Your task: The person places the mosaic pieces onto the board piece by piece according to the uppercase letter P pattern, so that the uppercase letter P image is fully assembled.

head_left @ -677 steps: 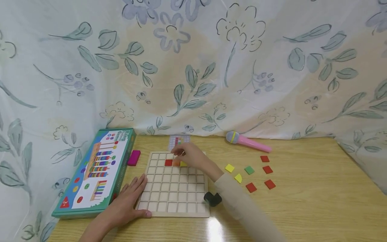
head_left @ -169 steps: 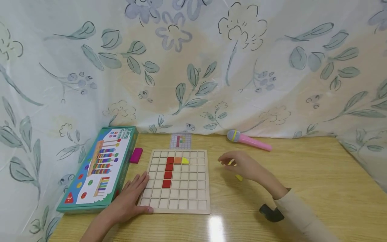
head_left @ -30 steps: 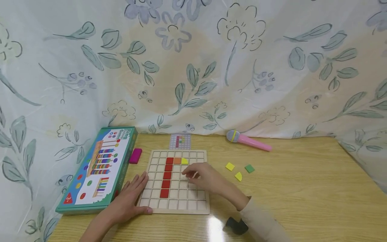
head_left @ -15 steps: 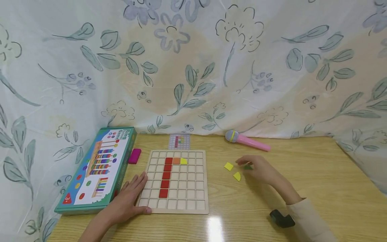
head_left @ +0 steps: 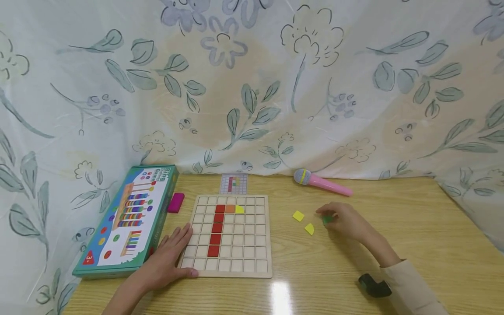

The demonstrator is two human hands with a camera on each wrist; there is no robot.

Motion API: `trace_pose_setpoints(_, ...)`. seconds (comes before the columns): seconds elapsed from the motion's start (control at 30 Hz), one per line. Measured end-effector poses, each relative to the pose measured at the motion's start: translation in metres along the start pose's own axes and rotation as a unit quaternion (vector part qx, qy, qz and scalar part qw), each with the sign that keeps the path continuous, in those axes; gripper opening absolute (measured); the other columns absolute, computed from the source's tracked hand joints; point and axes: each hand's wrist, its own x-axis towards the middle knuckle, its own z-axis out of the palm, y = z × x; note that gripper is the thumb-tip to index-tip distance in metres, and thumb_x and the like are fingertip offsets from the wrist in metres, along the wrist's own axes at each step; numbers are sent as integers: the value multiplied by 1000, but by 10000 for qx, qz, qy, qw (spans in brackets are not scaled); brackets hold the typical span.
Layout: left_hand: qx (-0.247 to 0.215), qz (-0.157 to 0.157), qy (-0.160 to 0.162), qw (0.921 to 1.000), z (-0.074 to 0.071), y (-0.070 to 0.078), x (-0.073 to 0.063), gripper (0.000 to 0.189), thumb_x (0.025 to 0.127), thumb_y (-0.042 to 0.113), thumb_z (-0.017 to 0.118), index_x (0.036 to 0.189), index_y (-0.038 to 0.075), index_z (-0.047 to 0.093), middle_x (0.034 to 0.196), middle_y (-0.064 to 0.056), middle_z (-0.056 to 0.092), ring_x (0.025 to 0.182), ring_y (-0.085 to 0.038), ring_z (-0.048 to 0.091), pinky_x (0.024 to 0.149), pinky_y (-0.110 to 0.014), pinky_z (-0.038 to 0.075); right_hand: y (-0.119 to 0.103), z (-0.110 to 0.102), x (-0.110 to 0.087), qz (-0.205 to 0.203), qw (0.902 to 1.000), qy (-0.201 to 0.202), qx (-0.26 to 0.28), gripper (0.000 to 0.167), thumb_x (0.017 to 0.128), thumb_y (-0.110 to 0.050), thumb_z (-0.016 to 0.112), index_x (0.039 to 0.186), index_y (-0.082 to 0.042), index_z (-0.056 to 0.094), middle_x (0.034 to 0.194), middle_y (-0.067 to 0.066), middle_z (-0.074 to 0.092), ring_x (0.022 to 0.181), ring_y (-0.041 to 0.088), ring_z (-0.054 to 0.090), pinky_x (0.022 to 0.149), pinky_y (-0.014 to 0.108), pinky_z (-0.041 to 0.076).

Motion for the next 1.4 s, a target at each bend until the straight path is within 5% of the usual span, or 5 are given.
trace_pose_setpoints(0.53, 34, 28, 28, 10000, -1, 1, 0, 113, 74, 61, 74, 154, 1, 24, 162, -17, 16, 146, -46, 10, 114, -66, 8, -28, -2, 17, -316, 9993, -98, 157, 31, 81, 12, 70, 111, 9, 66, 94, 12, 68, 84, 24, 65, 74, 37, 58)
trace_pose_setpoints(1.4, 60, -15, 7, 10000, -1, 1, 0, 113, 73, 62, 74, 154, 0, 24, 162, -18, 16, 146, -46, 10, 114, -66, 10, -109, 76, 80, -843, 9912, -798, 633, 24, 86, 1, 72, 110, -1, 71, 91, 2, 69, 86, 16, 63, 78, 28, 55)
